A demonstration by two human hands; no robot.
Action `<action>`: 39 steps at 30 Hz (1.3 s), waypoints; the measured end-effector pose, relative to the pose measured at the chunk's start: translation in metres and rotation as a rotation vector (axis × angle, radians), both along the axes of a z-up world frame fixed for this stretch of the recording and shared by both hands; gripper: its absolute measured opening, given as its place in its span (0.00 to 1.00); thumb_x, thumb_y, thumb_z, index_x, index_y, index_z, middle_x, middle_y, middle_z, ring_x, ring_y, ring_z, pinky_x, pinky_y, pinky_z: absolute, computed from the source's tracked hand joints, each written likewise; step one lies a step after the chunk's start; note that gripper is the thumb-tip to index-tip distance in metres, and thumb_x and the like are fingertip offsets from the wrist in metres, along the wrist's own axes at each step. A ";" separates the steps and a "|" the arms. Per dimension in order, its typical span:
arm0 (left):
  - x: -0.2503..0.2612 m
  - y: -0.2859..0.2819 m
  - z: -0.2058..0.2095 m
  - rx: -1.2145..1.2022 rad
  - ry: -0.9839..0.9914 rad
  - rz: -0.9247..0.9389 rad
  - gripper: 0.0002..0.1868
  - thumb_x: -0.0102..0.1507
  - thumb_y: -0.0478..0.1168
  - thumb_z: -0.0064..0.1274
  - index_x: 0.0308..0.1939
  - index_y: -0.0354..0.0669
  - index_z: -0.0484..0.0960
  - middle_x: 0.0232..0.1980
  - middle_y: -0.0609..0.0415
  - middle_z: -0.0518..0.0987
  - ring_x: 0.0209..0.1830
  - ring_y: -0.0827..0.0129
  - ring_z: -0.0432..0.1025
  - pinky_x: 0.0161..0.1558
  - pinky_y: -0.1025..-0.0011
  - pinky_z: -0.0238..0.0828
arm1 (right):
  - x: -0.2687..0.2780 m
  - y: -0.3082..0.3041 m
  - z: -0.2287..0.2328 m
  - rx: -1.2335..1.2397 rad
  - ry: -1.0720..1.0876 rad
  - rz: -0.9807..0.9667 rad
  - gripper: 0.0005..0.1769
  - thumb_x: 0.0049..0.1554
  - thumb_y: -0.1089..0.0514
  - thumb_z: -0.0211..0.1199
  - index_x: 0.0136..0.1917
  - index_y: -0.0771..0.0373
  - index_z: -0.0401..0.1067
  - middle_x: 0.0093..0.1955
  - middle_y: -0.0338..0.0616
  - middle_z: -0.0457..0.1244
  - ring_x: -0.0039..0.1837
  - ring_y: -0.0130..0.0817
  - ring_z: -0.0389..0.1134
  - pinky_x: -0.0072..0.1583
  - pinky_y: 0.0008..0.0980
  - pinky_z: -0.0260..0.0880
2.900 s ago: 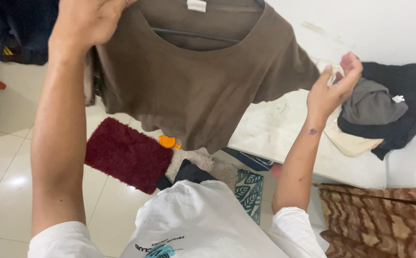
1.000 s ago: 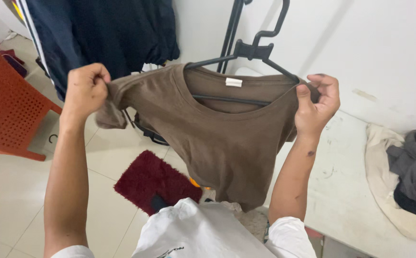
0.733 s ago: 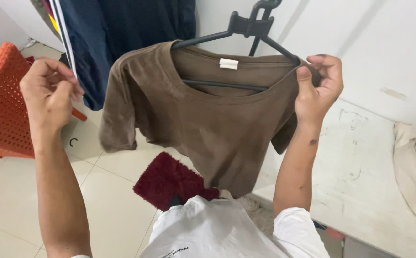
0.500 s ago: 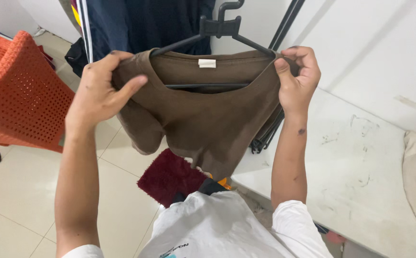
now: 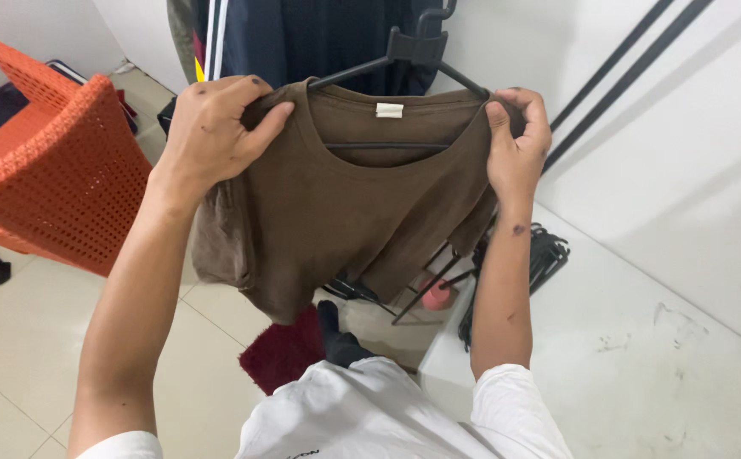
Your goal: The person removes a brown t-shirt from a hanger and places it aside. They then pick up a black t-shirt from a pile, unfold it, smooth it out on a white surface, and place it onto a hanger. The person adjusts the shirt on the hanger to ensure it is properly positioned.
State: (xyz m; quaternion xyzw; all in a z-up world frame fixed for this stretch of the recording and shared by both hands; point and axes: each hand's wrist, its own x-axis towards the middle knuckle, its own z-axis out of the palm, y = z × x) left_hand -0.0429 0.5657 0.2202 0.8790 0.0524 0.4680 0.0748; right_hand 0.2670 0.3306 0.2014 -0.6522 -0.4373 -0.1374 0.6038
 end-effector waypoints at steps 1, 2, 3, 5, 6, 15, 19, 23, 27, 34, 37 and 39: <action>0.010 0.010 0.002 0.001 0.004 0.027 0.12 0.71 0.41 0.62 0.42 0.33 0.84 0.38 0.47 0.82 0.35 0.56 0.78 0.38 0.65 0.74 | 0.010 0.015 0.001 0.013 0.002 0.020 0.19 0.65 0.46 0.68 0.56 0.64 0.72 0.54 0.40 0.69 0.60 0.34 0.70 0.66 0.34 0.68; 0.020 0.020 0.004 -0.001 0.008 0.053 0.12 0.70 0.41 0.63 0.43 0.33 0.84 0.38 0.48 0.82 0.33 0.56 0.77 0.36 0.64 0.73 | 0.021 0.027 0.001 0.024 0.004 0.037 0.19 0.65 0.46 0.67 0.56 0.64 0.72 0.55 0.40 0.69 0.60 0.34 0.70 0.66 0.34 0.68; 0.031 0.030 0.006 0.032 0.005 0.064 0.12 0.71 0.42 0.63 0.43 0.34 0.84 0.38 0.48 0.82 0.34 0.56 0.77 0.37 0.64 0.73 | 0.030 0.038 0.001 0.020 0.013 0.021 0.18 0.65 0.47 0.68 0.55 0.64 0.72 0.54 0.40 0.69 0.60 0.34 0.70 0.66 0.34 0.68; 0.051 0.056 0.014 0.110 -0.013 0.093 0.13 0.71 0.44 0.63 0.44 0.35 0.84 0.38 0.49 0.81 0.34 0.57 0.77 0.38 0.64 0.74 | 0.049 0.073 0.004 0.026 0.017 -0.003 0.17 0.64 0.49 0.69 0.55 0.64 0.73 0.54 0.41 0.69 0.60 0.35 0.70 0.66 0.35 0.68; 0.062 0.066 0.018 0.136 -0.016 0.115 0.13 0.71 0.44 0.63 0.43 0.35 0.84 0.38 0.49 0.81 0.34 0.57 0.77 0.37 0.64 0.74 | 0.060 0.086 0.004 0.033 0.021 0.000 0.16 0.64 0.50 0.69 0.55 0.64 0.73 0.54 0.41 0.69 0.60 0.35 0.70 0.66 0.35 0.68; 0.152 0.145 0.057 0.218 0.054 0.306 0.16 0.70 0.50 0.61 0.42 0.40 0.84 0.32 0.54 0.79 0.25 0.61 0.75 0.27 0.64 0.70 | 0.166 0.198 0.025 -0.021 0.026 -0.022 0.14 0.63 0.51 0.66 0.55 0.61 0.73 0.55 0.42 0.69 0.61 0.37 0.69 0.65 0.38 0.67; 0.175 0.164 0.061 0.260 0.095 0.371 0.16 0.69 0.52 0.60 0.41 0.42 0.83 0.32 0.54 0.79 0.25 0.59 0.75 0.26 0.63 0.70 | 0.196 0.234 0.030 -0.029 0.003 -0.026 0.13 0.64 0.51 0.66 0.56 0.60 0.74 0.57 0.44 0.69 0.62 0.39 0.68 0.66 0.39 0.65; 0.193 0.180 0.068 0.232 0.123 0.407 0.17 0.69 0.52 0.60 0.41 0.41 0.81 0.30 0.56 0.79 0.24 0.58 0.75 0.25 0.62 0.69 | 0.216 0.263 0.037 -0.026 -0.003 -0.068 0.11 0.65 0.53 0.65 0.57 0.60 0.74 0.57 0.44 0.68 0.63 0.41 0.68 0.66 0.39 0.65; 0.211 0.194 0.079 0.355 0.024 0.461 0.16 0.71 0.52 0.60 0.44 0.43 0.80 0.32 0.56 0.78 0.24 0.61 0.75 0.25 0.67 0.69 | 0.233 0.289 0.045 0.033 -0.047 -0.070 0.09 0.65 0.55 0.64 0.56 0.61 0.73 0.57 0.43 0.69 0.63 0.40 0.68 0.67 0.39 0.65; 0.216 0.201 0.117 0.477 -0.071 0.569 0.16 0.71 0.52 0.62 0.46 0.45 0.80 0.32 0.59 0.75 0.22 0.66 0.72 0.23 0.68 0.66 | 0.243 0.329 0.075 0.206 -0.067 0.008 0.10 0.67 0.53 0.64 0.56 0.62 0.72 0.55 0.40 0.69 0.61 0.36 0.70 0.67 0.36 0.68; 0.199 0.196 0.121 0.487 -0.111 0.577 0.14 0.70 0.49 0.62 0.48 0.45 0.79 0.34 0.59 0.75 0.23 0.68 0.72 0.24 0.69 0.66 | 0.236 0.342 0.082 0.247 -0.098 0.069 0.11 0.70 0.53 0.63 0.57 0.63 0.72 0.55 0.41 0.68 0.62 0.36 0.69 0.69 0.37 0.68; 0.185 0.185 0.111 0.453 -0.110 0.578 0.13 0.70 0.47 0.62 0.48 0.44 0.79 0.35 0.59 0.75 0.23 0.68 0.72 0.25 0.69 0.67 | 0.231 0.349 0.081 0.239 -0.109 0.114 0.12 0.70 0.53 0.64 0.57 0.64 0.71 0.56 0.41 0.67 0.63 0.37 0.69 0.70 0.38 0.67</action>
